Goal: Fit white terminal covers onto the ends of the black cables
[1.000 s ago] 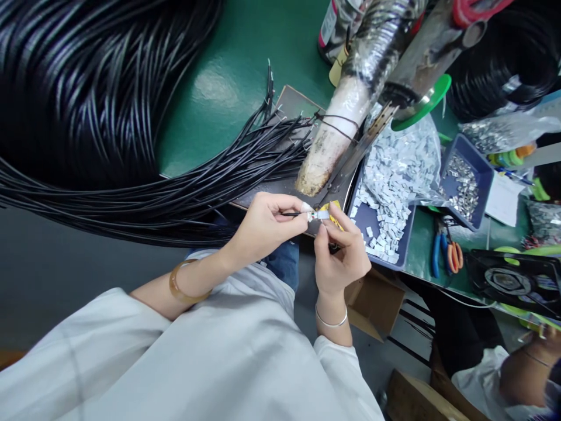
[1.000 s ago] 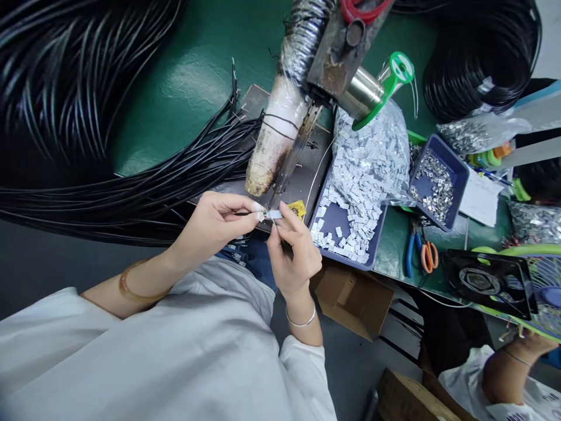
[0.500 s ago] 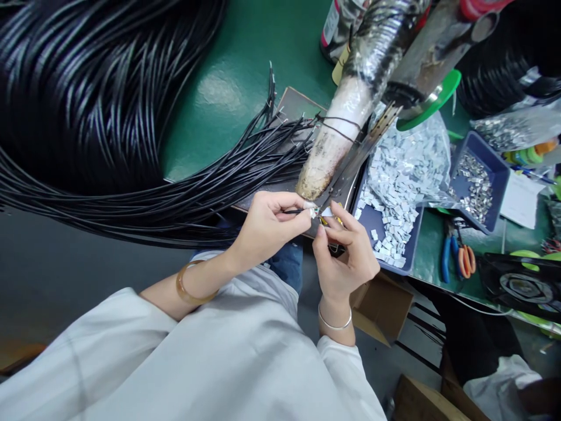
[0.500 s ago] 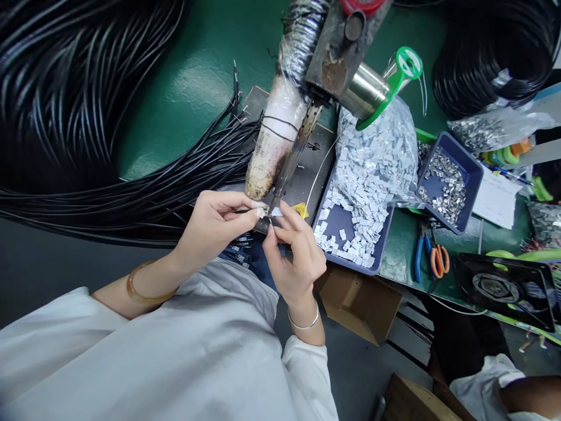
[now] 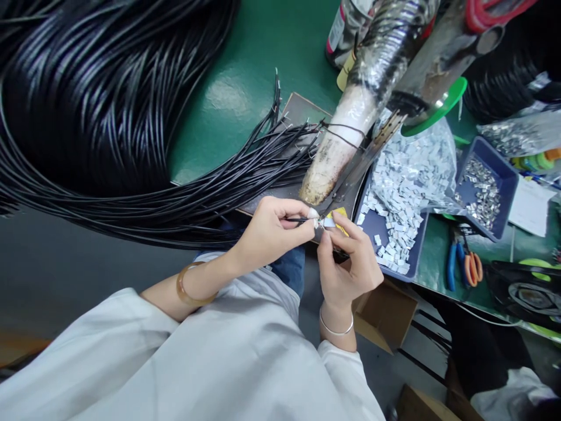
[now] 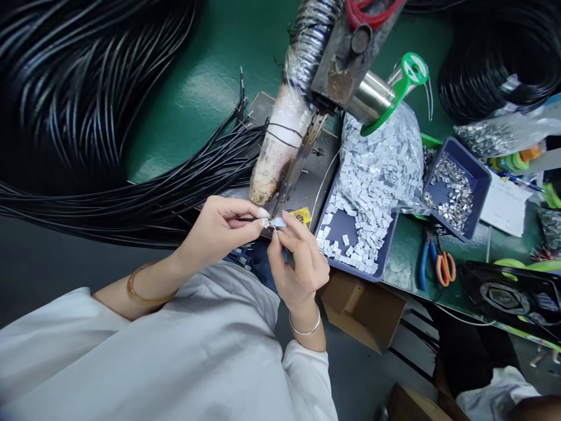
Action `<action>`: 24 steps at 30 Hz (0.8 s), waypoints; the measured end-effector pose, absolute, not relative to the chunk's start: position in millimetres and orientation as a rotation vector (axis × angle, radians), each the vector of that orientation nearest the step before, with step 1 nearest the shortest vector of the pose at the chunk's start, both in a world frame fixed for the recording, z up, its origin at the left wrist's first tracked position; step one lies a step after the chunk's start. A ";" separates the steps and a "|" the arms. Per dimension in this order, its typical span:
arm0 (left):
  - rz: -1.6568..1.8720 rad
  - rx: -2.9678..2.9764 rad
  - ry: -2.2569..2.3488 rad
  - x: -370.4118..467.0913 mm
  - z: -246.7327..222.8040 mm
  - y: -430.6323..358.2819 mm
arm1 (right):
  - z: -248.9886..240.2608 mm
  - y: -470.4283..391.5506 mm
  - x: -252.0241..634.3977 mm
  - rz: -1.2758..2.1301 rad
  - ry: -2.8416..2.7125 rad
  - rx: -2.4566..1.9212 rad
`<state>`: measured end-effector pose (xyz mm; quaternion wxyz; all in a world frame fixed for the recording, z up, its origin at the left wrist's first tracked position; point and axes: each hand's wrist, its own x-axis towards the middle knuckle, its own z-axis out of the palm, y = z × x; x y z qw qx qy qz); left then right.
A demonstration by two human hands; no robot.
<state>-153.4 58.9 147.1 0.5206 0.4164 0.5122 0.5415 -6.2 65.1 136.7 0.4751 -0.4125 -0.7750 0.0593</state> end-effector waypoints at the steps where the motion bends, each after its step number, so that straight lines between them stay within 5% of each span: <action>1: 1.280 0.981 1.211 -153.7 147.8 59.4 | 136.0 64.8 -4.9 0.141 -1.902 -1.018; 24: 1.234 1.050 1.295 -156.1 147.3 57.7 | 132.4 67.6 -6.9 0.308 -1.822 -1.069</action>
